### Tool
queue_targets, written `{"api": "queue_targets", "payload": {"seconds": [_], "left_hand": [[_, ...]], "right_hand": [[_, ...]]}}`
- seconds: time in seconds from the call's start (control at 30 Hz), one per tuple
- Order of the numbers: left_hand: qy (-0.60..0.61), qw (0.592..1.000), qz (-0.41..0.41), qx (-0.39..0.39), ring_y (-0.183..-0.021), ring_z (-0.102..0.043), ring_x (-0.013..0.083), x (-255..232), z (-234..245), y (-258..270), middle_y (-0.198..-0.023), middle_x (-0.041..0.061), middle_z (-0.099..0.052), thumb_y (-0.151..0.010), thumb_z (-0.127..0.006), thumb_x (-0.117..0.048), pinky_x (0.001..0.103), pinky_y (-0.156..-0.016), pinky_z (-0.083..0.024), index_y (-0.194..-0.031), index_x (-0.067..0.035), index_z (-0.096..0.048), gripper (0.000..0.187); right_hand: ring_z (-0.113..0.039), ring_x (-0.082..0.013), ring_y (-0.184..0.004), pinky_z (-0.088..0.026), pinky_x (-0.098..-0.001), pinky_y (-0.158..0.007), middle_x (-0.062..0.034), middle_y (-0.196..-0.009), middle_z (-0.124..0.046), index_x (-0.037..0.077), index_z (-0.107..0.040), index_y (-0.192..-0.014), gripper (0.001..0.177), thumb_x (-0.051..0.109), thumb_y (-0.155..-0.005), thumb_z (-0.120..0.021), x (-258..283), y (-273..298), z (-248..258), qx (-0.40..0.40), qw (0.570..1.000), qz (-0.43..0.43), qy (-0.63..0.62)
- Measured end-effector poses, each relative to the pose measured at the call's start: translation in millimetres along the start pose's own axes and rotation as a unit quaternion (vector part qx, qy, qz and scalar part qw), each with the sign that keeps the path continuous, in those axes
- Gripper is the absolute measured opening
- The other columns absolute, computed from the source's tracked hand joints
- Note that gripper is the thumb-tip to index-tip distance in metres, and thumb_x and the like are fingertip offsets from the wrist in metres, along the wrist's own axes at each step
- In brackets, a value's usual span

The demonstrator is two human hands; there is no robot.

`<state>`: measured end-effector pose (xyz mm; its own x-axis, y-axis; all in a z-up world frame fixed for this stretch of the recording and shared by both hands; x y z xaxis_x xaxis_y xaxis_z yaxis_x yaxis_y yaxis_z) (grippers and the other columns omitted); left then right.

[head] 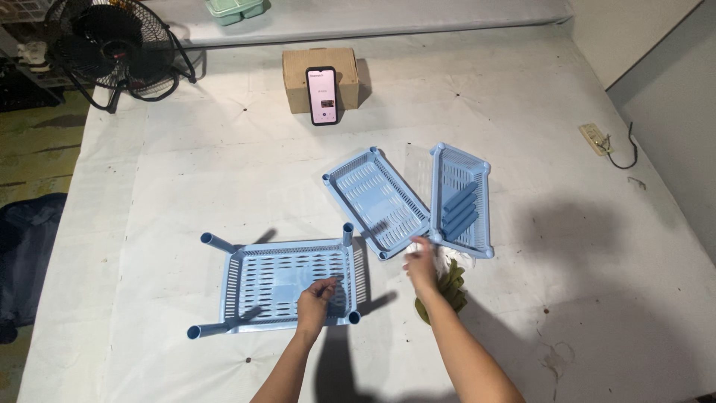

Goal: The person assembles a two-tier blue plastic storage rack by inserting four cylindrical legs into the base tray, then placing a second tray on top. The person adjusts the components to ensure stability and alignment.

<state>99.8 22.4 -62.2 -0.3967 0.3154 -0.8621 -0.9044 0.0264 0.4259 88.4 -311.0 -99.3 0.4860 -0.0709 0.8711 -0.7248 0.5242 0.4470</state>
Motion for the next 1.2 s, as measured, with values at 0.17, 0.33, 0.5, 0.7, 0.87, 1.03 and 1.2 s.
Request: {"api": "queue_targets", "payload": {"seconds": [0.17,0.33,0.5,0.7,0.87,1.03,1.2], "left_hand": [[0.017,0.999,-0.032,-0.002,-0.089,-0.072,0.0123,-5,4,3,-0.096,0.004,-0.081,-0.093,-0.068,-0.015,0.028,-0.085,-0.054,-0.111,-0.009,-0.080,0.022],[-0.016,1.000,0.013,-0.017,-0.086,-0.070,0.0147,8,12,3,-0.096,0.004,-0.081,-0.094,-0.069,-0.015,0.031,-0.081,-0.054,-0.110,-0.011,-0.081,0.021],[0.013,0.999,-0.037,-0.018,-0.088,-0.072,0.0124,11,13,-3,-0.097,0.004,-0.082,-0.093,-0.069,-0.014,0.027,-0.084,-0.055,-0.110,-0.009,-0.080,0.021],[-0.005,1.000,-0.019,-0.019,-0.092,-0.075,0.0129,16,13,-4,-0.100,0.004,-0.082,-0.092,-0.069,-0.013,0.027,-0.085,-0.055,-0.111,-0.009,-0.079,0.022],[-0.009,1.000,-0.024,-0.016,-0.093,-0.075,0.0138,7,13,1,-0.101,0.005,-0.082,-0.093,-0.069,-0.013,0.028,-0.086,-0.055,-0.112,-0.009,-0.079,0.022],[0.014,0.999,-0.030,-0.016,-0.092,-0.074,0.0139,4,19,2,-0.100,0.006,-0.082,-0.093,-0.069,-0.013,0.028,-0.086,-0.055,-0.113,-0.008,-0.079,0.023],[0.039,0.998,-0.050,-0.026,-0.092,-0.073,0.0131,3,25,5,-0.100,0.006,-0.081,-0.095,-0.067,-0.011,0.027,-0.086,-0.055,-0.112,-0.005,-0.078,0.022]], "right_hand": [[-0.068,-0.0280,-0.084,-0.054,-0.0397,-0.075,-0.0118,-0.097,-0.072,0.028,-0.056,-0.141,0.064,0.003,-0.084,-0.067,18,6,-44,0.089,0.962,0.106,0.236],[-0.069,-0.0309,-0.093,-0.054,-0.0436,-0.082,-0.0115,-0.100,-0.073,0.017,-0.066,-0.122,0.042,0.013,-0.082,-0.077,15,-5,-55,0.069,0.925,0.169,0.333],[-0.072,-0.0287,-0.088,-0.055,-0.0403,-0.080,-0.0115,-0.091,-0.075,0.013,-0.070,-0.115,0.034,0.017,-0.082,-0.079,15,-9,-52,0.047,0.945,0.167,0.277],[-0.070,-0.0253,-0.088,-0.054,-0.0378,-0.079,-0.0136,-0.097,-0.073,0.009,-0.063,-0.122,0.030,0.018,-0.094,-0.071,42,-3,-50,0.010,0.961,0.225,0.160],[-0.069,-0.0184,-0.099,-0.060,-0.0343,-0.092,-0.0108,-0.110,-0.066,0.005,-0.055,-0.126,0.027,0.014,-0.101,-0.058,53,0,-58,0.093,0.975,0.160,-0.127],[-0.068,-0.0202,-0.103,-0.059,-0.0366,-0.097,-0.0102,-0.113,-0.063,0.003,-0.054,-0.123,0.024,0.015,-0.102,-0.056,84,31,-54,0.119,0.963,0.170,-0.175],[-0.067,-0.0186,-0.108,-0.058,-0.0366,-0.100,-0.0084,-0.115,-0.062,0.002,-0.056,-0.119,0.023,0.017,-0.101,-0.058,114,67,-44,0.117,0.955,0.193,-0.194]]}}
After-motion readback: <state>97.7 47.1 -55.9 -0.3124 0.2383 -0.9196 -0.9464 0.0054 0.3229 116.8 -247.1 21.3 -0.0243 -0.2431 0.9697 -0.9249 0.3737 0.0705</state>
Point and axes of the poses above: each hand's wrist, its own y-axis away from the middle knuckle, its own z-axis out of the back of the hand, x = y × z, the point moved 9 cm from there along -y, towards the middle knuckle
